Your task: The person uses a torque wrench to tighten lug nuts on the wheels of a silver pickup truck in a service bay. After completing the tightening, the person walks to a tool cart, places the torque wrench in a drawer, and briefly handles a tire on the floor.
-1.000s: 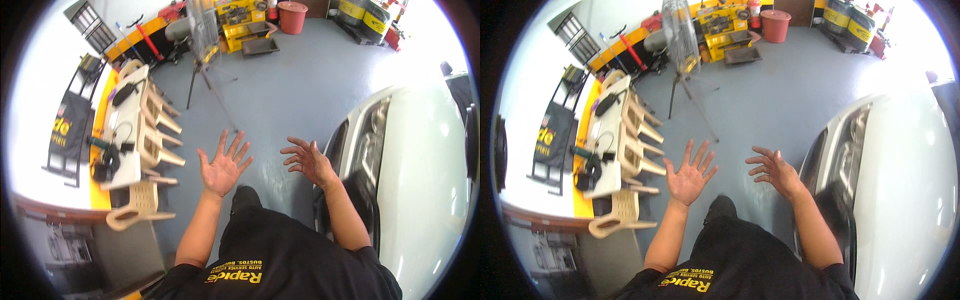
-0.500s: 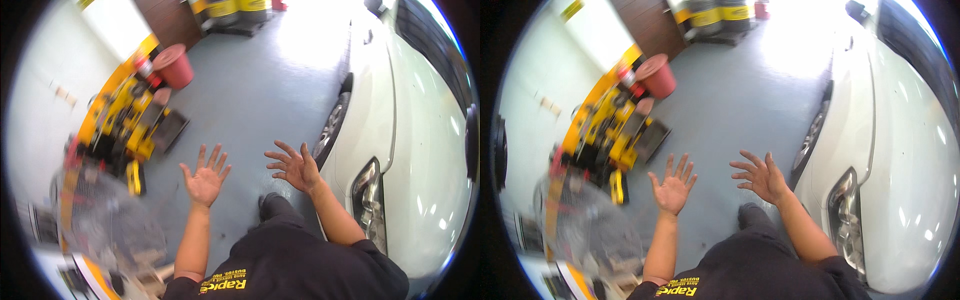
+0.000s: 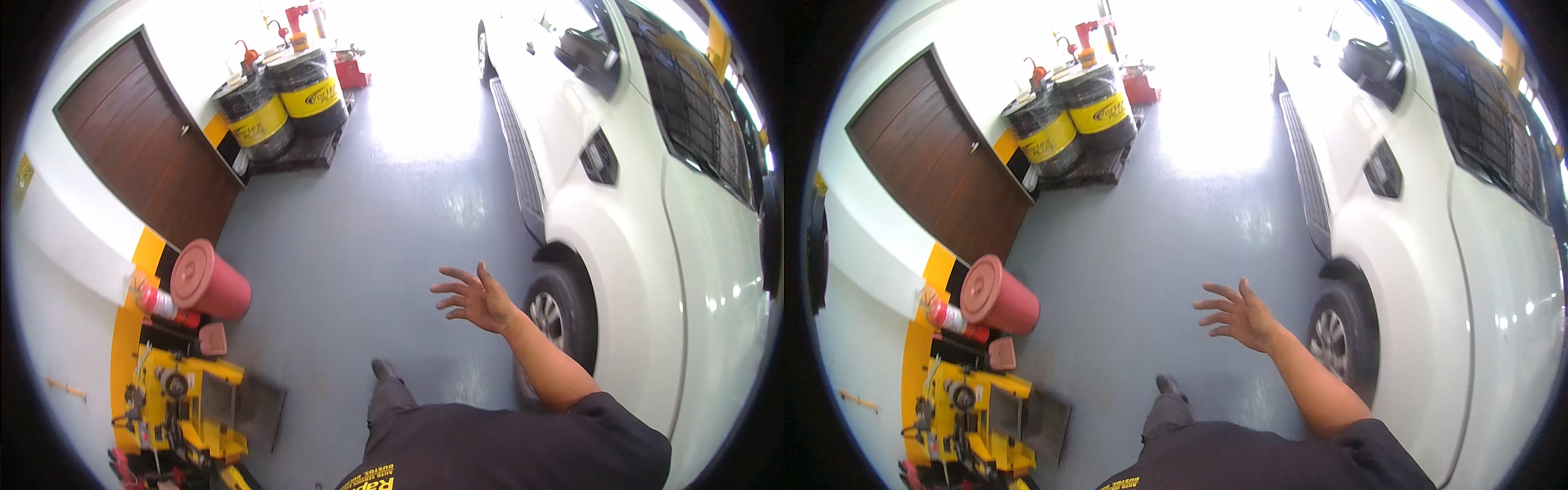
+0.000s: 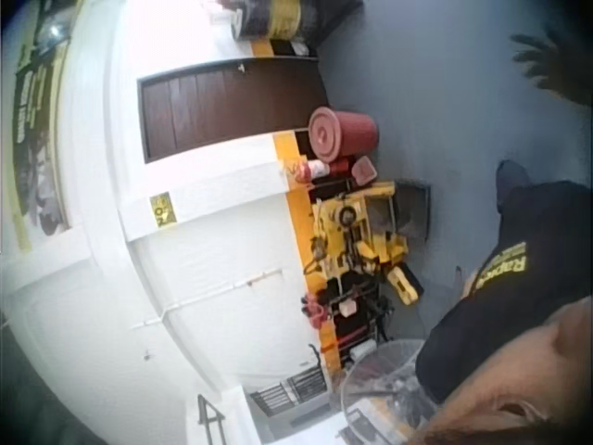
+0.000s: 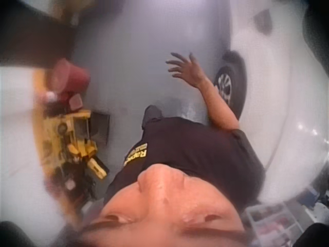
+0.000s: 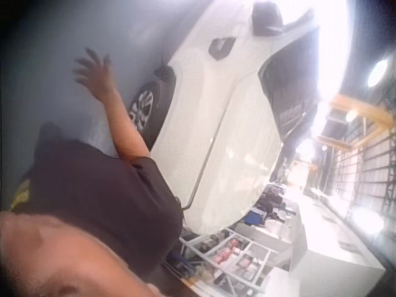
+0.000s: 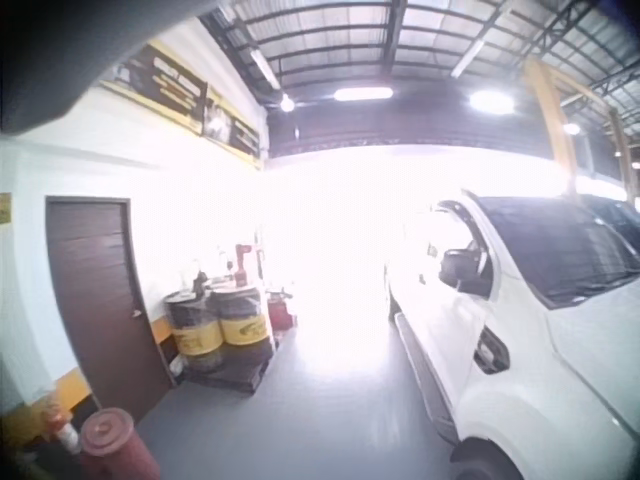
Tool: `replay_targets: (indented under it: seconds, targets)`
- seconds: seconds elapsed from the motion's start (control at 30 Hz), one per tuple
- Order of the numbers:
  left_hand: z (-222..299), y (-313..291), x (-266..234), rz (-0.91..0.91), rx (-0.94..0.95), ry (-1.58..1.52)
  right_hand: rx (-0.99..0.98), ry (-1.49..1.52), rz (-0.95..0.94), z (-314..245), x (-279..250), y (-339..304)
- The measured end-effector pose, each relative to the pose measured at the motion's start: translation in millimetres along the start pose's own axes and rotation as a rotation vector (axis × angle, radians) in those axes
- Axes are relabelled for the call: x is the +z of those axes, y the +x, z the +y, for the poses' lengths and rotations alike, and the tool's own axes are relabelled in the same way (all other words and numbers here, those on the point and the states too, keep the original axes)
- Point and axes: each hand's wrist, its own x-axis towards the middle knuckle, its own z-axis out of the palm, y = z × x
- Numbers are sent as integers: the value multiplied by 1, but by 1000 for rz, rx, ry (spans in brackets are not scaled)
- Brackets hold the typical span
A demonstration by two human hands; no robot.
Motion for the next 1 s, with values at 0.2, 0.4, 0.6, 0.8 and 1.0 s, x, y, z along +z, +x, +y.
replay_targets:
  seconds: [0.2, 0.4, 0.6, 0.8, 1.0]
  targets:
    - [309, 78, 23, -57, -22, 76, 201, -94, 753, -41, -146, 250]
    - [804, 81, 8, 82, 379, 453, 137, 34, 509, -163, -191, 424]
    - [1293, 14, 161, -38, 1012, 94, -81, 145, 788, -278, -343, 613]
    - [1492, 43, 298, -173, 738, 433, -33, 163, 730, -459, -413, 848]
    - [1565, 182, 312, -47, 228, 479, -298, 243, 263, -694, -486, 1088]
